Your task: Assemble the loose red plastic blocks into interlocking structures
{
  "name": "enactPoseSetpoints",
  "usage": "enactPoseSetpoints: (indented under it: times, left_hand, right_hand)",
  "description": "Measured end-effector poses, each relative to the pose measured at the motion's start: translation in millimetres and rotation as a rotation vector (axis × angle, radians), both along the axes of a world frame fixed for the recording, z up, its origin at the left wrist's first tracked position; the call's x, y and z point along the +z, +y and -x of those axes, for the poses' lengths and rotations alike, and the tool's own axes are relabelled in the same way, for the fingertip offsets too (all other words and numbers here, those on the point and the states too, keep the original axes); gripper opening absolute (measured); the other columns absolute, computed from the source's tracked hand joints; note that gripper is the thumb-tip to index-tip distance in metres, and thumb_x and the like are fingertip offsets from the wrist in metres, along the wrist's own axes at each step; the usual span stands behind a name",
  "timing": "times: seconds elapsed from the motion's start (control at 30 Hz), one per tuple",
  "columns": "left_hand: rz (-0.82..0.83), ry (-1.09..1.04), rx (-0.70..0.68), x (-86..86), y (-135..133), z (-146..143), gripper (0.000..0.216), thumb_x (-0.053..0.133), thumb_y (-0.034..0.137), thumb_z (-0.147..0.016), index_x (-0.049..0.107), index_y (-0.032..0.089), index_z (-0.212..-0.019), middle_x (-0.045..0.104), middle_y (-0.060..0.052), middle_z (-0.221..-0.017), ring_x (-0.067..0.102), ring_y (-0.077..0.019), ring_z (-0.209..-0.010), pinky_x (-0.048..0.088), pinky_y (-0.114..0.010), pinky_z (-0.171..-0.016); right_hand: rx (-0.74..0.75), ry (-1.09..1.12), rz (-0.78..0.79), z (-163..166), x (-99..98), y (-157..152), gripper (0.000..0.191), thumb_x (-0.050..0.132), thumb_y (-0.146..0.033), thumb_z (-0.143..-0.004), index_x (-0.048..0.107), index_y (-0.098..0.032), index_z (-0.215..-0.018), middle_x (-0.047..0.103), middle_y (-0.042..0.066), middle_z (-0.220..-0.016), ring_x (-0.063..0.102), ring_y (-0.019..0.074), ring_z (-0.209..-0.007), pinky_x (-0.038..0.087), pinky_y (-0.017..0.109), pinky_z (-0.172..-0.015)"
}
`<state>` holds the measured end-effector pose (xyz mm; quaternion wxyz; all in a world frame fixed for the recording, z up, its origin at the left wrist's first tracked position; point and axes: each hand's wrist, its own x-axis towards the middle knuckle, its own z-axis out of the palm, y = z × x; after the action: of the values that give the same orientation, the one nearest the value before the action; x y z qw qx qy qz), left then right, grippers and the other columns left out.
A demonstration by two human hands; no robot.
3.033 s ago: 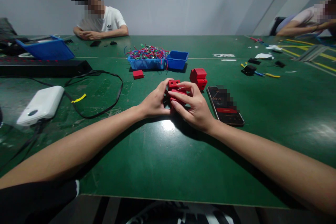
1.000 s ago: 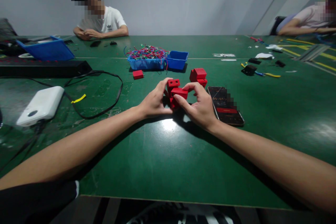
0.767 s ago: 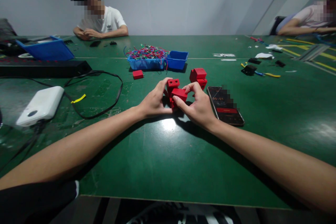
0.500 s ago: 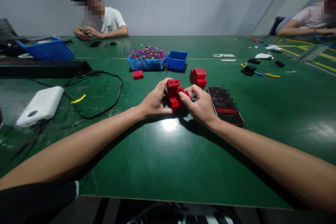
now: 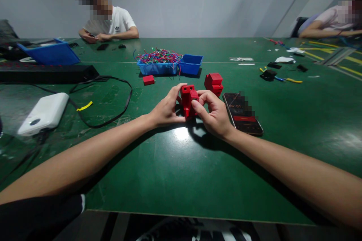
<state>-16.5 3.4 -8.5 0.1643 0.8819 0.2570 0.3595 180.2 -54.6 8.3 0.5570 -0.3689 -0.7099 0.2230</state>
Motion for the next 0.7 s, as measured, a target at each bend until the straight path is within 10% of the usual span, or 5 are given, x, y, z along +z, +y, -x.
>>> enactPoseSetpoints:
  times: [0.7]
  left_hand:
    - [0.040,-0.032,-0.048,1.5,-2.4,-1.5,0.104,0.083,0.042,-0.073,0.021,0.028,-0.155,0.039,-0.020,-0.153,0.064,-0.0295,-0.113,0.061,-0.043,-0.087]
  right_hand:
    - [-0.022,-0.013,0.058,-1.7,6.9,1.6,0.038,0.057,-0.045,-0.091,0.045,-0.022,-0.062,0.058,0.002,-0.073,0.050,0.0154,-0.068,0.041,0.031,-0.066]
